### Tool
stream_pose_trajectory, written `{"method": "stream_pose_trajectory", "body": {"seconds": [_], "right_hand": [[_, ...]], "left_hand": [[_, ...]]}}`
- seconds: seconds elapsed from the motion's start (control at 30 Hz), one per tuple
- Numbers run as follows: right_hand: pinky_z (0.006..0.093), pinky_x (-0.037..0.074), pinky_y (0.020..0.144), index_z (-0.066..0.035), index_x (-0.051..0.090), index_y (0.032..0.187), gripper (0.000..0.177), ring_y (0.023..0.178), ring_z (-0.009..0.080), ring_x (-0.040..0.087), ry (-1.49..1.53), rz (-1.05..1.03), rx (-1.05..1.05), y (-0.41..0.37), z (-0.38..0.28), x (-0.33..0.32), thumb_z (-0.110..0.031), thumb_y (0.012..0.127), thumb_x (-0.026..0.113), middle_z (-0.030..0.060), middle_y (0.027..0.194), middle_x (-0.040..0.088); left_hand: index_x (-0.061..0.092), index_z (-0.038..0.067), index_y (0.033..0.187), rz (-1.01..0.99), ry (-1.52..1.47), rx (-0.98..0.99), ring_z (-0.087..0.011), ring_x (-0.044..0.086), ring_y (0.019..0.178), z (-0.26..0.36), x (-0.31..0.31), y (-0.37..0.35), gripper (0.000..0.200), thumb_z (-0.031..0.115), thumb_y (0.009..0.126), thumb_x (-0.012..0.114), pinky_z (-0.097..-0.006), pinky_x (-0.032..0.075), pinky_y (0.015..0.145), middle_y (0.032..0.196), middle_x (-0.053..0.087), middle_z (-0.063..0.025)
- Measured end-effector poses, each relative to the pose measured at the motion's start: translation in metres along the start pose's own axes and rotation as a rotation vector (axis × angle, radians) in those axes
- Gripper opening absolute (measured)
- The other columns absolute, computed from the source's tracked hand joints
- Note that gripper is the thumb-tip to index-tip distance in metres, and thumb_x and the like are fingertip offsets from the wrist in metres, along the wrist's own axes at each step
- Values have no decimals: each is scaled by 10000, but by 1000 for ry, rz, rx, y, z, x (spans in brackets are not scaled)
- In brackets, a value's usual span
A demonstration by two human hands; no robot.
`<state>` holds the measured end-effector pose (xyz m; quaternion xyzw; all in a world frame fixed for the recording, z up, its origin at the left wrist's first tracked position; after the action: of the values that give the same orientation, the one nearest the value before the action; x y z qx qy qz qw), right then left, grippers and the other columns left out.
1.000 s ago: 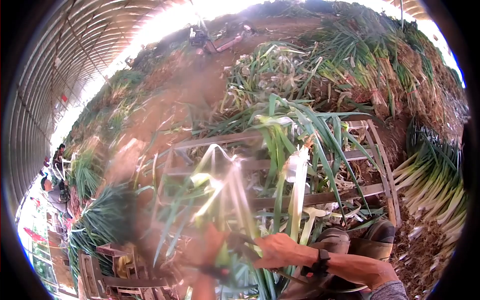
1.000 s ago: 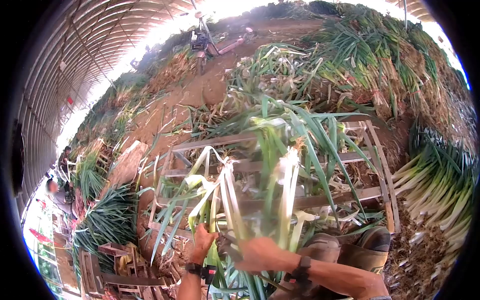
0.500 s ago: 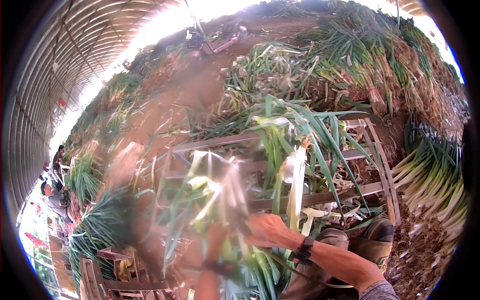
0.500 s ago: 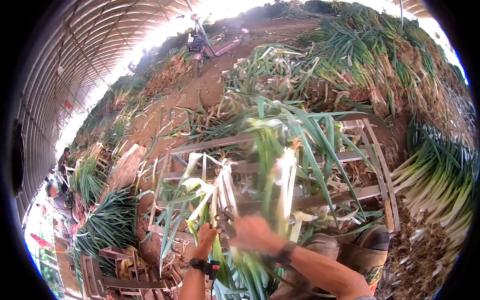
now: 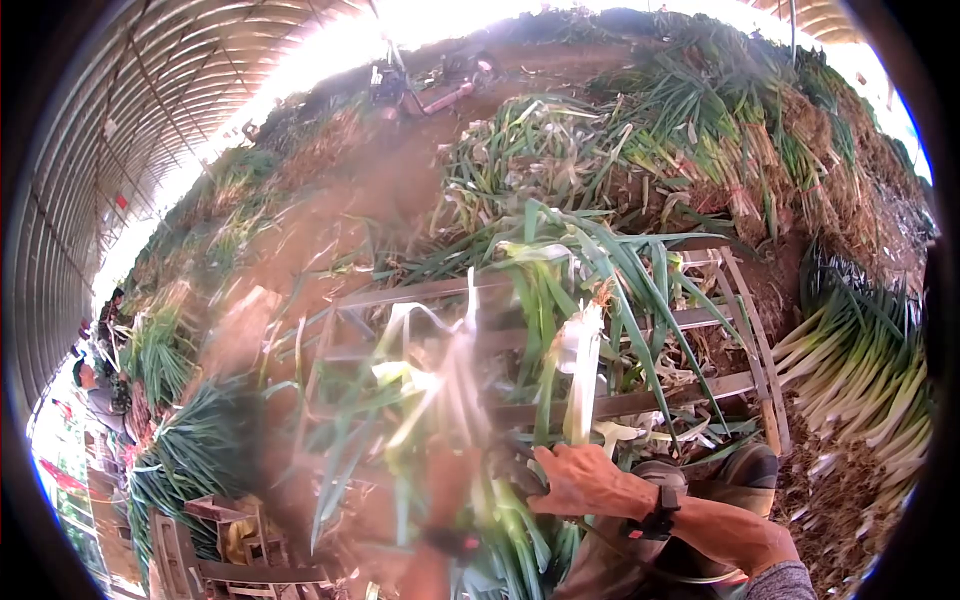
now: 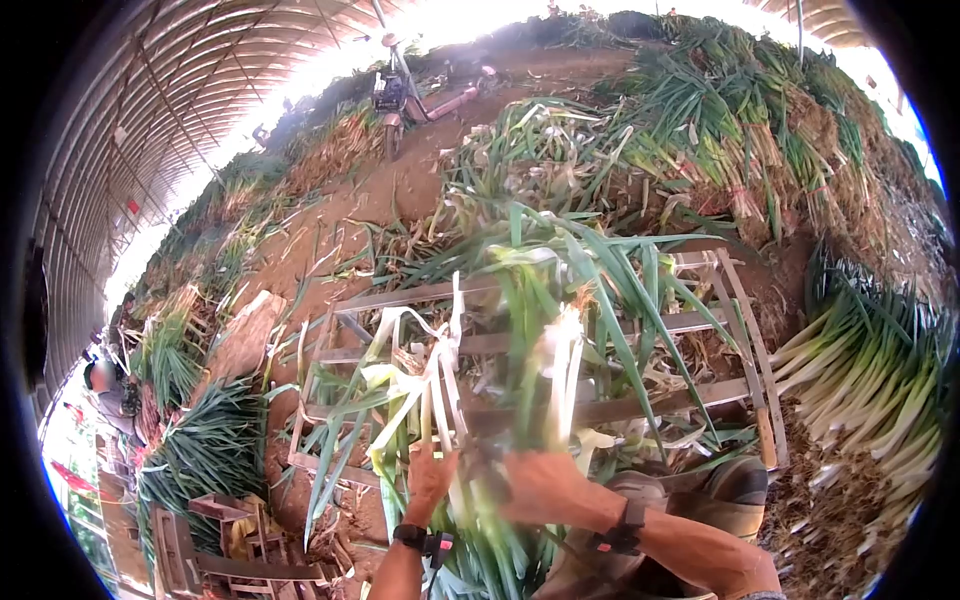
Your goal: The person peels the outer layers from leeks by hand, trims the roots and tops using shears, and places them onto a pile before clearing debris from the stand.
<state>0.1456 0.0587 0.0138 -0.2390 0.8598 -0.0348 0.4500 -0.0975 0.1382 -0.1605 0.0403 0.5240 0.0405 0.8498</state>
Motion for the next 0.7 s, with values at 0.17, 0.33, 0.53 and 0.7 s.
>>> {"method": "stream_pose_trajectory", "body": {"seconds": [0.17,0.33,0.53,0.7], "right_hand": [[471,533,692,37,572,1127,639,811,384,676,13,-18,-38,11,9,5,-498,798,692,243,882,668],[434,520,566,-7,594,1125,509,706,388,664,5,136,-240,27,3,22,-396,805,668,215,837,670],[449,518,653,-33,607,1098,455,791,367,650,-31,210,-239,63,7,27,-344,774,673,171,880,655],[451,499,684,-31,593,1105,477,774,353,616,-10,202,-193,58,4,10,-374,787,682,171,894,636]], "left_hand": [[673,78,1173,-250,75,-275,-429,577,1153,11,9,5,644,569,767,765,-506,491,951,1307,532,-284],[601,114,1202,-119,192,10,-440,439,1247,-15,43,-6,527,415,795,750,-530,408,1034,1327,478,-208],[534,105,1336,-96,16,2,-420,517,1164,20,21,-3,502,255,864,616,-496,454,965,1300,531,-228],[543,98,1389,48,106,-32,-382,661,977,2,41,-4,599,297,836,664,-505,536,809,1200,646,-190]]}}
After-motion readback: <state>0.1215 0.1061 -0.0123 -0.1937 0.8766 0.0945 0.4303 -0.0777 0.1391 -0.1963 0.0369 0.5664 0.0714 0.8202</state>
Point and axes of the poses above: each hand's wrist, its own y-axis towards the middle knuckle, its own x-axis out of the palm, z = x × y, the point moved 5 cm from there along y, towards the middle knuckle
